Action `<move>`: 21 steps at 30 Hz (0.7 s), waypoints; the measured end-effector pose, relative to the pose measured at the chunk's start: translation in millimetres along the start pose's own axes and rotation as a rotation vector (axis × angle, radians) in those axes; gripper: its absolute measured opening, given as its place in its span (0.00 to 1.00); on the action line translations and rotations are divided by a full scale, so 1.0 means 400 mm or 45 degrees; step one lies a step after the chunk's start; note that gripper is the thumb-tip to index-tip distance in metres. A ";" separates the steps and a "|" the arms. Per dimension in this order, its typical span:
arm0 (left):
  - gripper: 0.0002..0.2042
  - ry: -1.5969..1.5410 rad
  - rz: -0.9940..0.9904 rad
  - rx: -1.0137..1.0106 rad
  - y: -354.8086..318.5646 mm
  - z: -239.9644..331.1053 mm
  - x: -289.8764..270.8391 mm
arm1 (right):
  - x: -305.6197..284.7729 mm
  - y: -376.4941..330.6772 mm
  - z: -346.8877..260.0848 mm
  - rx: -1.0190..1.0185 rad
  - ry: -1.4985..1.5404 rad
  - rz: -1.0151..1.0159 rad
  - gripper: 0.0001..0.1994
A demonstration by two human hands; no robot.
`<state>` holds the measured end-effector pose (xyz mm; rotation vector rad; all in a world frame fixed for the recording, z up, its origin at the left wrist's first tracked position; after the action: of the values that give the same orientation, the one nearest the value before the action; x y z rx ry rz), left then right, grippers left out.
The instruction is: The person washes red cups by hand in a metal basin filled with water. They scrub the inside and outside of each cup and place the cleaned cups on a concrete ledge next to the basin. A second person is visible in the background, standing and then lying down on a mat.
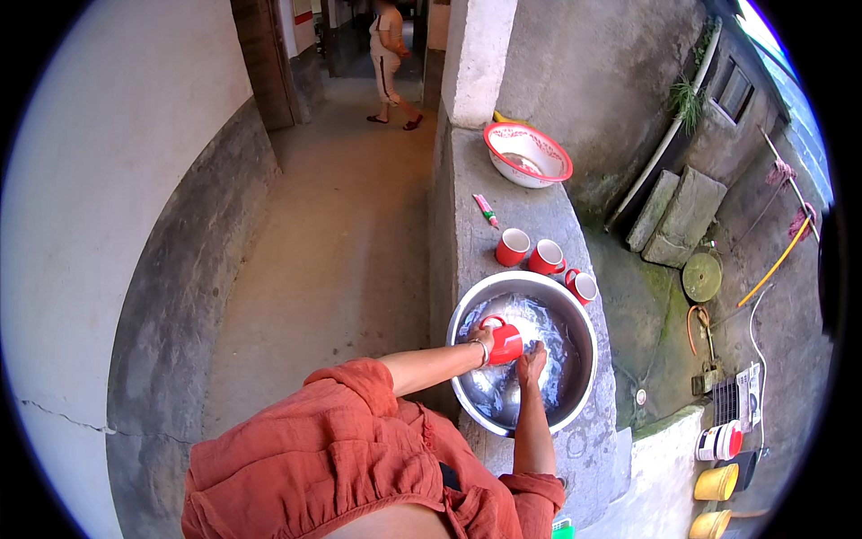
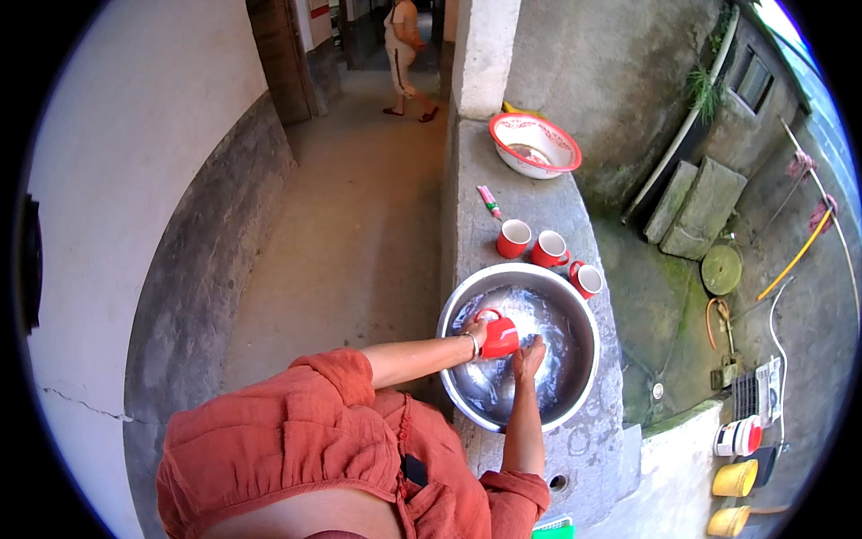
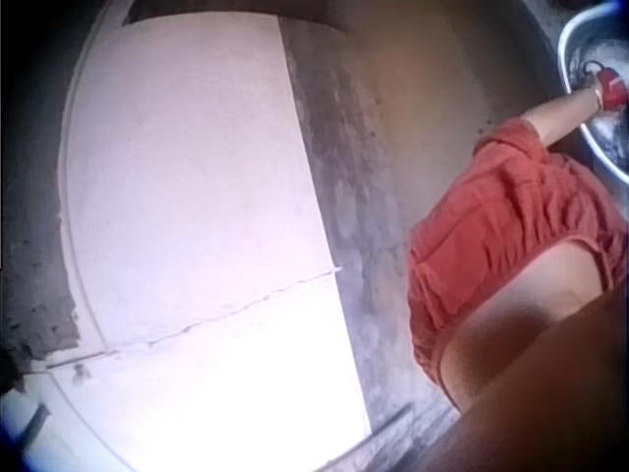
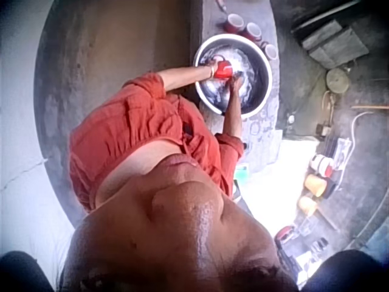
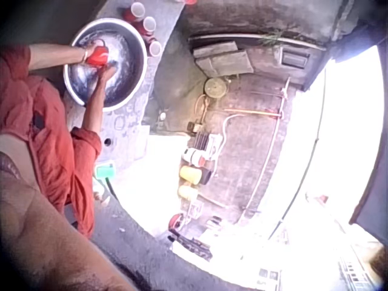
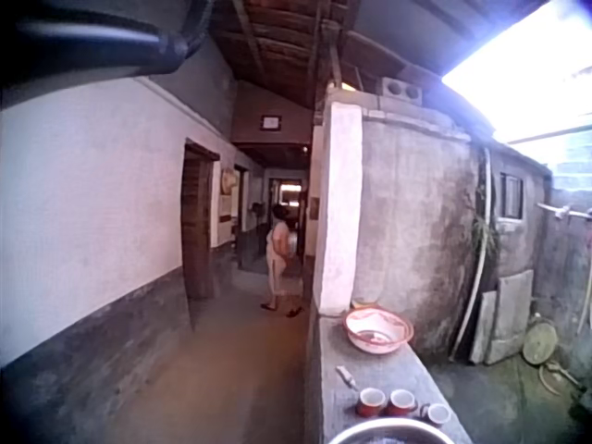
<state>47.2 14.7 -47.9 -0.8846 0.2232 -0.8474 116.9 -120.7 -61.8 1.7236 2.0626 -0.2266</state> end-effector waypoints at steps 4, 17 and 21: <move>0.18 0.065 -0.016 -0.003 0.067 -0.021 -0.014 | 0.022 0.014 0.026 0.179 0.388 0.188 0.14; 0.19 0.111 0.056 -0.046 -0.029 0.022 -0.016 | -0.030 0.012 0.015 -0.129 -0.055 0.008 0.27; 0.19 0.235 0.154 0.067 -0.054 0.029 -0.013 | -0.052 0.010 -0.018 -0.013 -0.171 0.170 0.24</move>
<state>37.5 18.0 -24.8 -0.7365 0.4098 -0.8184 121.7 -135.6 -45.7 1.7809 1.8432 -0.2818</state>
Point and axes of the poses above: each hand's wrist, its own y-axis towards the middle knuckle, its own x-axis out of the palm, z = x × y, the point moved 2 cm from there along y, towards the middle knuckle, and after that the axes turned 15 degrees about y, right-handed, at the moved point
